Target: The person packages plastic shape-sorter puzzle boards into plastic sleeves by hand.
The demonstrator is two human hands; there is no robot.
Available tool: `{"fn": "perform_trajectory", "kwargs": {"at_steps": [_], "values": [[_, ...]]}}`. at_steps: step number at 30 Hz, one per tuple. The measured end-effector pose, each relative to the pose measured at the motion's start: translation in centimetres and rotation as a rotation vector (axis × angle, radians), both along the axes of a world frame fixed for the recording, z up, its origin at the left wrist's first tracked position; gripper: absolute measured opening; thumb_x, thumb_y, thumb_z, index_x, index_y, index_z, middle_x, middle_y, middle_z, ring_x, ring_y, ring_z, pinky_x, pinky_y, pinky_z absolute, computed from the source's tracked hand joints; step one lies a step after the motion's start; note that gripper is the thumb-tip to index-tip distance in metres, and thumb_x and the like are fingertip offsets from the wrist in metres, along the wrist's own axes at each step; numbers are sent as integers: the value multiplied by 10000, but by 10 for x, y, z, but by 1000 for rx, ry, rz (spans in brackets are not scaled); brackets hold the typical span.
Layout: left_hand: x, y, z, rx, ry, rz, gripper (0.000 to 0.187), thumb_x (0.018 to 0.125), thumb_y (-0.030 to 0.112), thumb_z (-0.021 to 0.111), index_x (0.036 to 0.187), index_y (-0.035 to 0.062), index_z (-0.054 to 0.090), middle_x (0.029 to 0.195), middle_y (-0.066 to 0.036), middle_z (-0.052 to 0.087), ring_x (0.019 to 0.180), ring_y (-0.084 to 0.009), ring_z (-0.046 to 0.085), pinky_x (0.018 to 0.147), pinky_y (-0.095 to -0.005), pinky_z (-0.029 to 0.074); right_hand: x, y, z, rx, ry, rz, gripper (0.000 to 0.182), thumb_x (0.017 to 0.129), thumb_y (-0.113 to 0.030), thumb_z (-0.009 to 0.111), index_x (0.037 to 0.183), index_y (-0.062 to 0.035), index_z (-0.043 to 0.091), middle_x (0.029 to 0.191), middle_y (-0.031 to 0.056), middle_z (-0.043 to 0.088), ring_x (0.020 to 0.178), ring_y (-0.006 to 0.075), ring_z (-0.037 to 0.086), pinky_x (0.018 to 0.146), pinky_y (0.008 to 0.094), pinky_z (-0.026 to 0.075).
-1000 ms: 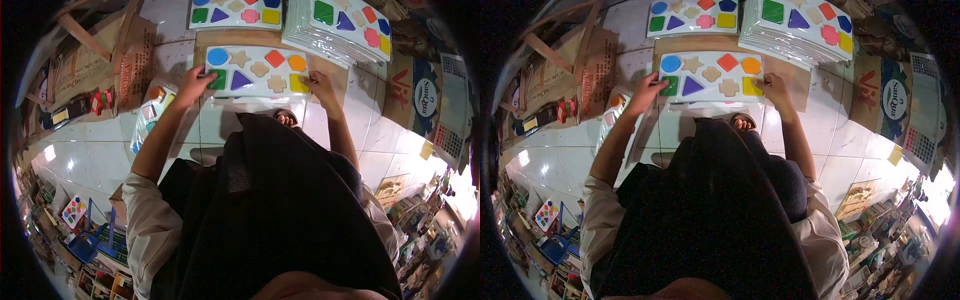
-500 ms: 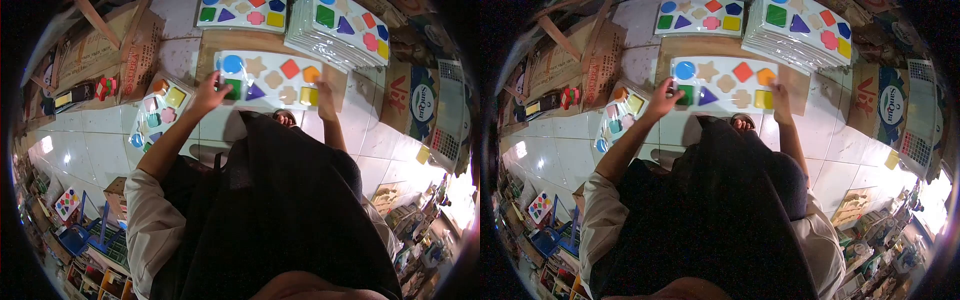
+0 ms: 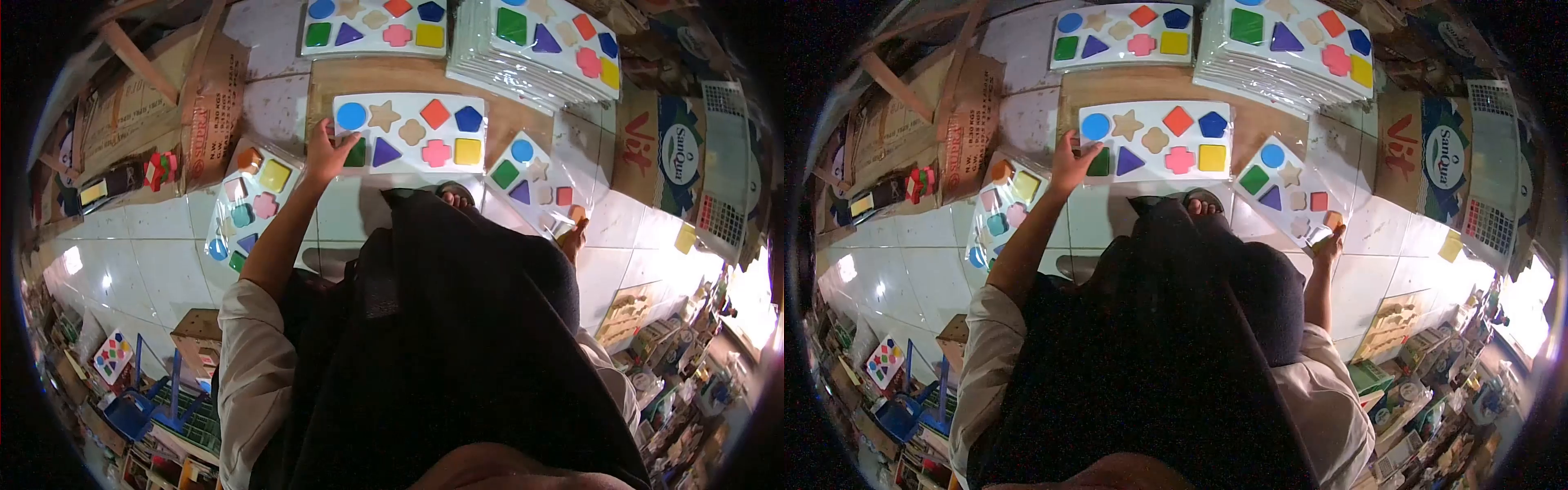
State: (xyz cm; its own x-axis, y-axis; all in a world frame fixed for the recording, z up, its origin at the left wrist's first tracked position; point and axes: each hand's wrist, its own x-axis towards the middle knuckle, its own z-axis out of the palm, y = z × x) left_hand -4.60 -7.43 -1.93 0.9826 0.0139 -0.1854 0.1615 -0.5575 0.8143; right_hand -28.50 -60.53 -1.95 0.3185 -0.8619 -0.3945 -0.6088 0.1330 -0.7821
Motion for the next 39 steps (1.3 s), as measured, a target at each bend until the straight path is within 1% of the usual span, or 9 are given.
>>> {"fn": "perform_trajectory", "kwargs": {"at_steps": [6,8,14,20,21,26,30,33,39], "values": [[12,0,4,-259,190,76,455,686,293,727,963,2,512,788,-52,581,713,-124,549,612,-255,449,-36,-72,-71,-44,239,74,722,770,-650,428,1104,-17,521,842,101,583,784,207,560,674,325,453],[11,3,1,-414,244,62,399,706,283,714,918,10,517,749,-22,577,667,-97,540,588,-240,445,-18,-63,-73,-888,679,238,677,748,-575,530,1080,14,507,980,216,574,938,310,544,781,388,424],[10,-7,25,-974,317,188,145,851,179,561,939,76,509,807,11,563,721,-53,519,607,-198,423,121,110,8,-433,-38,742,270,813,-118,557,1077,-75,527,1025,107,564,933,237,534,746,334,442],[17,43,48,-986,407,181,282,866,143,526,1134,80,468,1017,0,548,898,-74,522,758,-224,433,191,224,61,530,-417,977,793,771,-58,613,1371,-110,97,1201,149,430,1056,190,459,835,337,426],[18,53,53,-1061,442,109,423,857,97,524,1254,83,379,1130,-10,505,1002,-102,492,834,-236,407,201,229,66,16,-529,1209,941,741,-32,643,1371,-87,-53,1265,138,367,1080,190,431,859,349,418],[25,70,82,-943,214,-41,596,834,6,512,1347,95,223,1264,-32,403,1126,-139,409,939,-266,340,228,230,99,391,-572,1102,1000,639,0,713,1360,-10,20,1285,141,343,1089,175,431,915,287,375],[25,72,83,-1017,245,52,538,838,30,521,1317,86,284,1227,-40,440,1090,-140,444,908,-275,377,243,220,93,441,-406,1337,684,662,71,643,1271,-11,342,1166,86,485,1045,152,465,878,273,397],[31,90,58,-995,374,237,472,834,55,540,1267,70,352,1158,-37,488,1042,-135,475,871,-274,404,245,238,78,861,-449,1019,311,771,-36,610,1068,3,530,939,47,603,882,111,550,810,260,434],[69,92,50,-786,356,64,390,743,4,606,1117,37,501,977,-27,580,906,-131,544,811,-247,416,315,271,16,824,-410,740,333,793,-87,598,1102,0,509,957,73,599,842,137,575,711,257,461]]}}
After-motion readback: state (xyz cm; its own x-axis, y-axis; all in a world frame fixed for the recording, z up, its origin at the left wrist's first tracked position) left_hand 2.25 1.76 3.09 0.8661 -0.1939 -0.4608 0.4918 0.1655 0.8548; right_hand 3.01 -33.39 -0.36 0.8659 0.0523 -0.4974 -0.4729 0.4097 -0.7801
